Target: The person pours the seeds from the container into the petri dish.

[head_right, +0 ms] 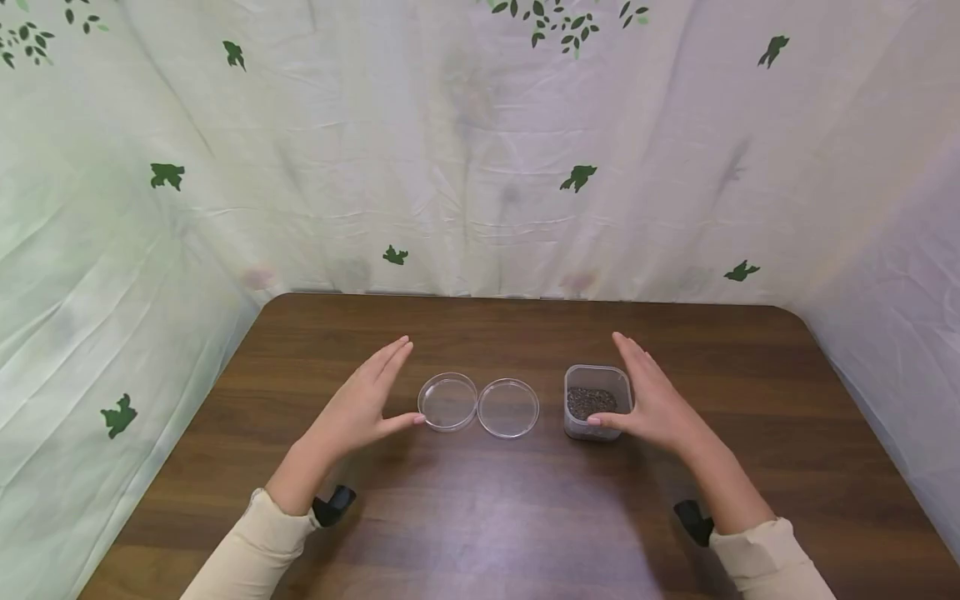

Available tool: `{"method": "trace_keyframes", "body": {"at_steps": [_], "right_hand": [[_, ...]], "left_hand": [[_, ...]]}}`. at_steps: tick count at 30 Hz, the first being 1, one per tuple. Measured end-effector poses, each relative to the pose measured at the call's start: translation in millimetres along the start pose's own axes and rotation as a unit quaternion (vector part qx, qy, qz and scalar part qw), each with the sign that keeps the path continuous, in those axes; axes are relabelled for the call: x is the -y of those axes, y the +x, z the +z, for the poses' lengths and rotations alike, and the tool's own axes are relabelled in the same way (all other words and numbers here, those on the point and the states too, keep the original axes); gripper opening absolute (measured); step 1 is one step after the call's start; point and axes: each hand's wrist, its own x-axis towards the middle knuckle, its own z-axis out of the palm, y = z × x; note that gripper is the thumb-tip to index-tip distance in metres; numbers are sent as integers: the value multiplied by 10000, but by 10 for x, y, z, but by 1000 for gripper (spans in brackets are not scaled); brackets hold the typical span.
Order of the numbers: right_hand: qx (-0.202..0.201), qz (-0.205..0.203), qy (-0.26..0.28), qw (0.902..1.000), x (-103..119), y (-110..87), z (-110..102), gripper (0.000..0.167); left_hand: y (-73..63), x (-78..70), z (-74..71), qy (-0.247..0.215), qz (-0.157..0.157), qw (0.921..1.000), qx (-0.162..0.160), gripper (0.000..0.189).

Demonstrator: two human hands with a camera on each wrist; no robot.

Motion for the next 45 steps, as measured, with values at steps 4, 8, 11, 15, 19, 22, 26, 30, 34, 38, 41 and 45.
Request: {"method": "trace_keyframes", "body": {"at_steps": [4, 8, 11, 15, 19, 22, 26, 30, 34, 38, 41, 45], "right_hand": [[-131, 94, 209, 9997, -38, -21, 57, 114], [-230, 200, 474, 9984, -93, -47, 130, 114], [-264, 319, 655, 9970, -133, -69, 185, 114], [-334, 437, 766, 9955, -181, -91, 250, 115], [-459, 421, 899, 9940, -234, -107, 314, 115], [-502, 425, 1050, 9923, -281, -123, 360, 114], [-511, 482, 1222, 9900, -318, -137, 397, 112], [-477, 599, 1289, 9887, -326, -149, 411, 109], [-421, 766, 1360, 9868, -326, -160, 425, 106], [-404, 915, 1532, 9831, -327, -166, 443, 103], [-406, 999, 1691, 9797, -329, -172, 456, 102], [-505, 922, 1900, 9761, -336, -178, 486, 99]], "left_hand": [[-30, 0, 102, -188, -280, 9994, 40, 96], [-57, -10, 194, -446, -588, 9973, 50, 98], [-77, -23, 251, -647, -833, 9944, 60, 99], [-96, -44, 307, -910, -1076, 9900, 77, 100], [-108, -49, 375, -1120, -1267, 9855, 144, 100], [-112, -53, 421, -1225, -1371, 9827, 219, 100], [-110, -49, 467, -1367, -1497, 9787, 325, 99], [-107, -27, 517, -1584, -1670, 9722, 423, 99], [-105, -7, 561, -1804, -1784, 9662, 450, 98], [-115, 7, 614, -2016, -1833, 9612, 420, 97], [-125, 12, 658, -2159, -1884, 9571, 430, 96], [-140, 15, 708, -2300, -1944, 9527, 414, 96]]}}
